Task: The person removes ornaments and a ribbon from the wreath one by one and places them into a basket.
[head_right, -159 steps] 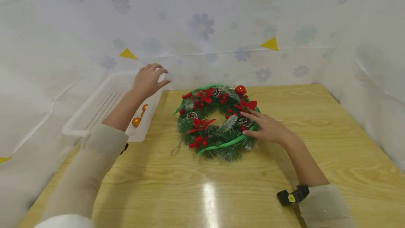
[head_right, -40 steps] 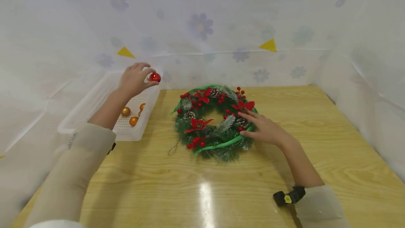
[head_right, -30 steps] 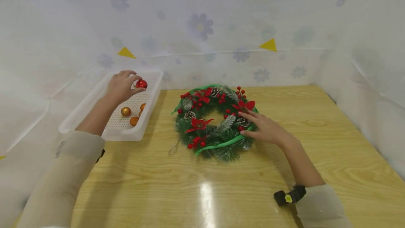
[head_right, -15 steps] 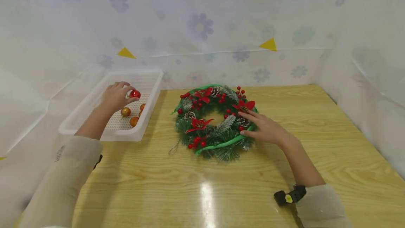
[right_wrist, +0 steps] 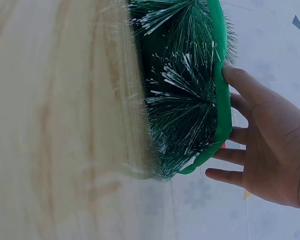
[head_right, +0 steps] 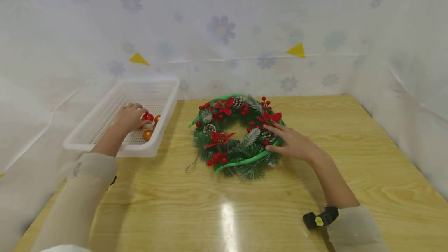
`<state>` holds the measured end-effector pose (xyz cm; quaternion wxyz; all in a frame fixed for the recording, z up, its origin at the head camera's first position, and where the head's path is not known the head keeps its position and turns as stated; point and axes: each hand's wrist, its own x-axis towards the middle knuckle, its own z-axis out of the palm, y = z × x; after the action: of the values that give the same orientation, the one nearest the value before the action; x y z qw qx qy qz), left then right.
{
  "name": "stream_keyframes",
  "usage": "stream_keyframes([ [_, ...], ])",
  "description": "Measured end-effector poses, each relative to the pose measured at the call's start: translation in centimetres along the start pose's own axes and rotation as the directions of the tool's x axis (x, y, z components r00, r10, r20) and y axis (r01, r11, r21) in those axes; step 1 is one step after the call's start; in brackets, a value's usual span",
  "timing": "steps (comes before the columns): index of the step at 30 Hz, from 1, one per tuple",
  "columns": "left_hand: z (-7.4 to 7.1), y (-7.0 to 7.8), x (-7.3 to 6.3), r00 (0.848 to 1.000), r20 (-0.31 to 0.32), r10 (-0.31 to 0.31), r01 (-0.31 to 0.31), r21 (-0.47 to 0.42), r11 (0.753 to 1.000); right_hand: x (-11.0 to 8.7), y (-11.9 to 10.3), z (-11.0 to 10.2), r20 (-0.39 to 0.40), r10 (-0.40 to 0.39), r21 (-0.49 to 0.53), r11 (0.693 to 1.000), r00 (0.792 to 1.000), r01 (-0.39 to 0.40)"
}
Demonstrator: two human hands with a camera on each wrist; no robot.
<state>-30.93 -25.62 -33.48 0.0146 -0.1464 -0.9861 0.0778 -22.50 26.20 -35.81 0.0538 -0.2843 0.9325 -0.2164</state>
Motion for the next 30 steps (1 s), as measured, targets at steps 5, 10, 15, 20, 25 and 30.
stream_keyframes([
  [5, 0.69, -0.11, 0.08, 1.000, 0.025, -0.006, 0.006, -0.006, 1.000, 0.00, 0.00, 0.05, -0.003, -0.001, 0.000, 1.000, 1.000, 0.001],
  [10, 0.92, 0.12, 0.15, 0.999, 0.055, 0.002, 0.000, -0.041, 0.999, -0.04, -0.02, 0.09, -0.008, -0.004, -0.001, 1.000, 1.000, 0.004],
  [15, 0.85, 0.26, -0.05, 0.996, 0.091, 0.000, 0.004, -0.037, 0.999, 0.01, 0.01, 0.15, -0.015, -0.011, -0.005, 1.000, 1.000, 0.011],
  [20, 1.00, 0.36, -0.23, 0.995, 0.098, -0.006, 0.009, -0.031, 0.999, -0.04, 0.07, 0.26, -0.020, -0.012, -0.013, 1.000, 1.000, 0.012],
  [25, 0.98, 0.42, -0.39, 0.994, 0.110, -0.018, 0.022, -0.036, 0.999, -0.03, 0.01, 0.23, -0.016, -0.012, -0.016, 1.000, 1.000, 0.012],
  [30, 0.91, 0.46, -0.47, 0.992, 0.120, -0.030, 0.037, -0.063, 0.997, -0.06, -0.07, 0.15, -0.015, -0.014, -0.016, 1.000, 1.000, 0.014],
])
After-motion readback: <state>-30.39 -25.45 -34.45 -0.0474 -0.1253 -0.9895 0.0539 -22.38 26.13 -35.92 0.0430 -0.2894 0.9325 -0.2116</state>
